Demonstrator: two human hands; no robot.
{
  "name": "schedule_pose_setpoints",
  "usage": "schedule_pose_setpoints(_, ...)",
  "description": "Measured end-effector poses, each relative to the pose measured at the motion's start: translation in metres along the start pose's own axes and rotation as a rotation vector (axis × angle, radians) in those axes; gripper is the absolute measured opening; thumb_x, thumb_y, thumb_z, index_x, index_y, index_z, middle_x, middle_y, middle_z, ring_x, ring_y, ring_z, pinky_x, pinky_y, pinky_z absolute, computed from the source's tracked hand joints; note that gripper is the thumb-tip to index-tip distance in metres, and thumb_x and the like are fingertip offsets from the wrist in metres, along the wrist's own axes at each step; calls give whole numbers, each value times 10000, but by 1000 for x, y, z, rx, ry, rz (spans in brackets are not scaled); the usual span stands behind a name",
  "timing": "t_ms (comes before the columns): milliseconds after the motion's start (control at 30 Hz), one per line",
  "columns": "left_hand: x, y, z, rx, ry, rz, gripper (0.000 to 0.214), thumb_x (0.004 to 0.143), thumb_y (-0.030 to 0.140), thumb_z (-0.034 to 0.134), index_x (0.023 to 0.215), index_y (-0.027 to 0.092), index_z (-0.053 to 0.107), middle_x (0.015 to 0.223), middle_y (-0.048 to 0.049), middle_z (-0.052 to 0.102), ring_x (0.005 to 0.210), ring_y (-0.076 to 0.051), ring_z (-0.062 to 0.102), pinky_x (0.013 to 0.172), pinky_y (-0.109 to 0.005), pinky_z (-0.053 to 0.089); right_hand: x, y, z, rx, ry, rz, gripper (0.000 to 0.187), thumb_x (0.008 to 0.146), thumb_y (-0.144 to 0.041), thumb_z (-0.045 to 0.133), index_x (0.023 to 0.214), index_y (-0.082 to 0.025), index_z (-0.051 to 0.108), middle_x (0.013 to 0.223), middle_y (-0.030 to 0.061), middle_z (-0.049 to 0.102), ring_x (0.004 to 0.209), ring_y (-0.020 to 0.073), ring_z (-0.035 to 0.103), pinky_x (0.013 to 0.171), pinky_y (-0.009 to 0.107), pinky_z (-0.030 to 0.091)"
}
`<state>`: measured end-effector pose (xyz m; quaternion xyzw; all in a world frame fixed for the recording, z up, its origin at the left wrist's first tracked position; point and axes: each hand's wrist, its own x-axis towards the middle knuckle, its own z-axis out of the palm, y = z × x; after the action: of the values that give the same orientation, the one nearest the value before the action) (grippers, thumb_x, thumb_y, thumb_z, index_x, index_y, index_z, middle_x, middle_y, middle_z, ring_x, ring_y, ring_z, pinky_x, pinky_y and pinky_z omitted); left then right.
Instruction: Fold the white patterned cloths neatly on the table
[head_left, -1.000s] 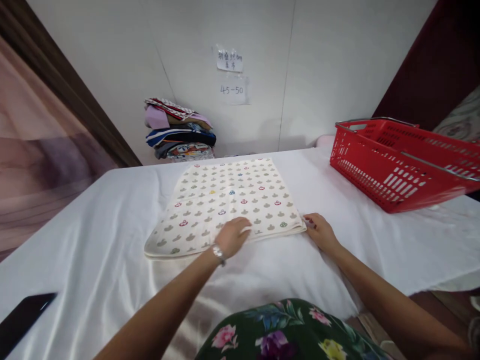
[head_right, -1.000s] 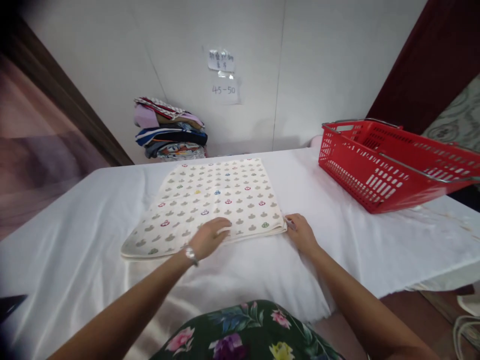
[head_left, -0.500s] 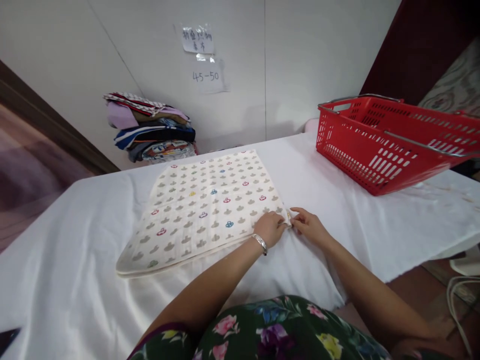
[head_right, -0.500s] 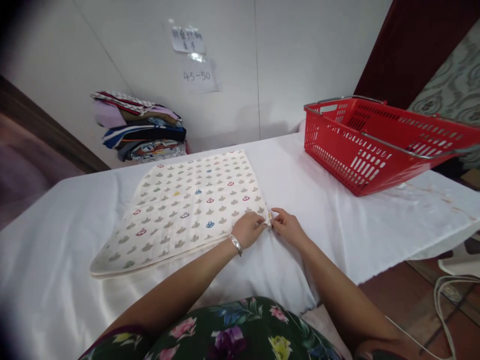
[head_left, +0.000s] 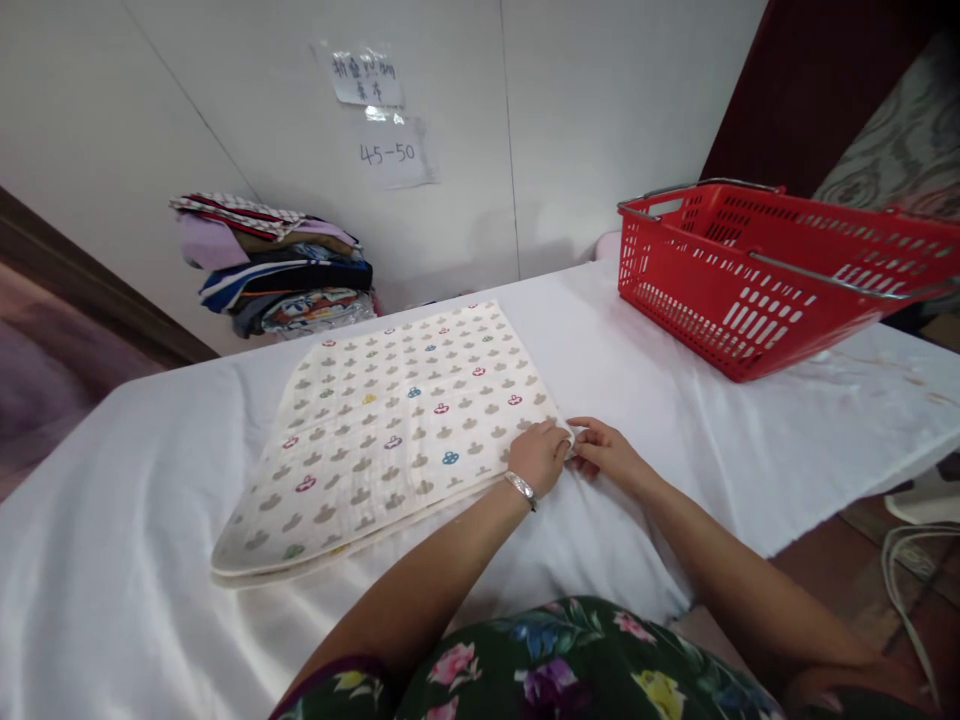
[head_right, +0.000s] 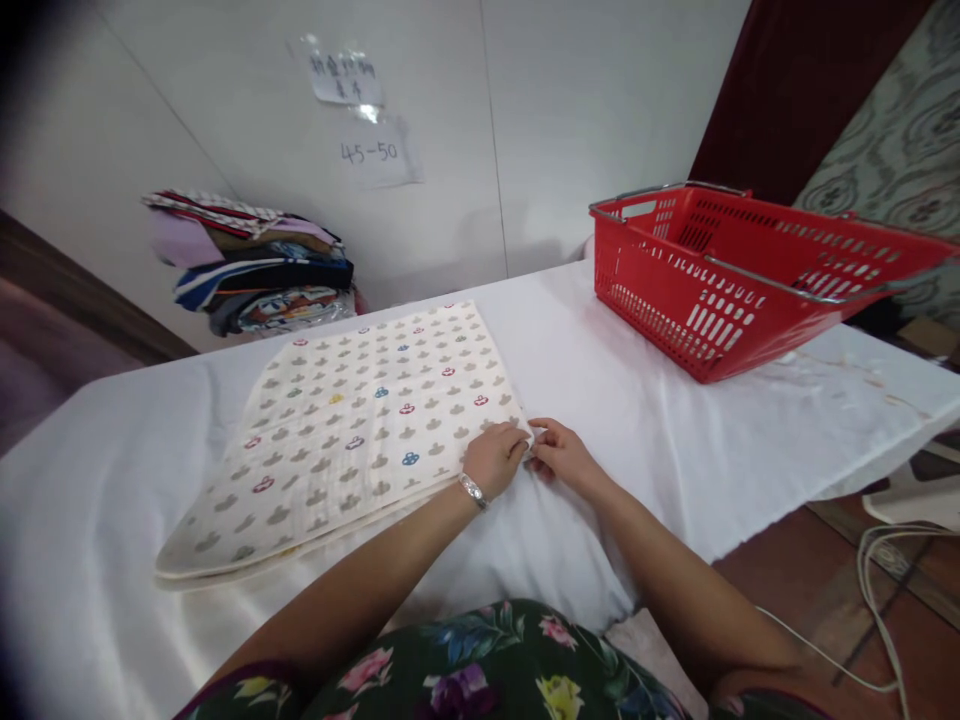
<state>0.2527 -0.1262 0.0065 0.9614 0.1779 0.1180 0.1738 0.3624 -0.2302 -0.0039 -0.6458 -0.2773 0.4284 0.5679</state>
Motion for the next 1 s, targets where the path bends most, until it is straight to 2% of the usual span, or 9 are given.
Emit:
schedule_pose_setpoints(233,-6,0,7,-76,13,4,242,893,241,387,960,215,618,897,-31,600,883,-169,520,747,-286,404,-2,-6,-3,160,-22,86,377,634,-205,620,995,-196,511,664,-39,565,591,140,615,438,211,444)
schedule_pose_setpoints(367,-10,3,5,-82,-11,56,239,871,177,389,995,210,591,937,-42,588,894,-171,509,778,-299,403,-3,-9,-5,218,-53,105,357,680,-244,622,1019,-202,517,695,-13,596,636,149,622,489,233,474)
schedule_pose_setpoints(567,-21,7,5,-84,17,63,179,812,176,452,953,189,561,959,-63,577,913,-199,503,807,-340,410,0,4,-2,54,-26,32,447,707,-395,645,1080,-198,499,650,-32,570,528,115,551,414,211,416)
schedule_pose_setpoints(700,-26,4,10,-194,65,-13,369,781,190,488,1148,219,459,980,-46,606,915,-205,526,825,-358,424,3,9,-1,-11,-37,0,493,715,-433,619,1118,-187,477,626,-41,560,471,100,504,404,212,377)
schedule_pose_setpoints(800,-27,3,12,-185,57,-48,503,760,190,502,1243,222,364,1028,-54,603,930,-217,527,818,-379,432,2,6,0,-26,-42,-8,492,694,-396,615,1113,-180,478,592,-51,542,438,96,479,388,210,344)
schedule_pose_setpoints(900,-26,7,11,-74,35,0,459,746,183,517,1192,196,405,1069,-69,575,967,-232,504,823,-399,422,0,2,2,6,-27,4,473,644,-340,613,1078,-192,494,586,-62,517,439,97,476,370,198,299)
schedule_pose_setpoints(1000,-23,10,11,35,11,-7,249,774,177,487,1022,180,504,1000,-78,576,935,-242,504,795,-418,421,0,4,1,8,-10,4,437,642,-303,576,1060,-204,497,573,-70,494,420,86,443,361,190,252)
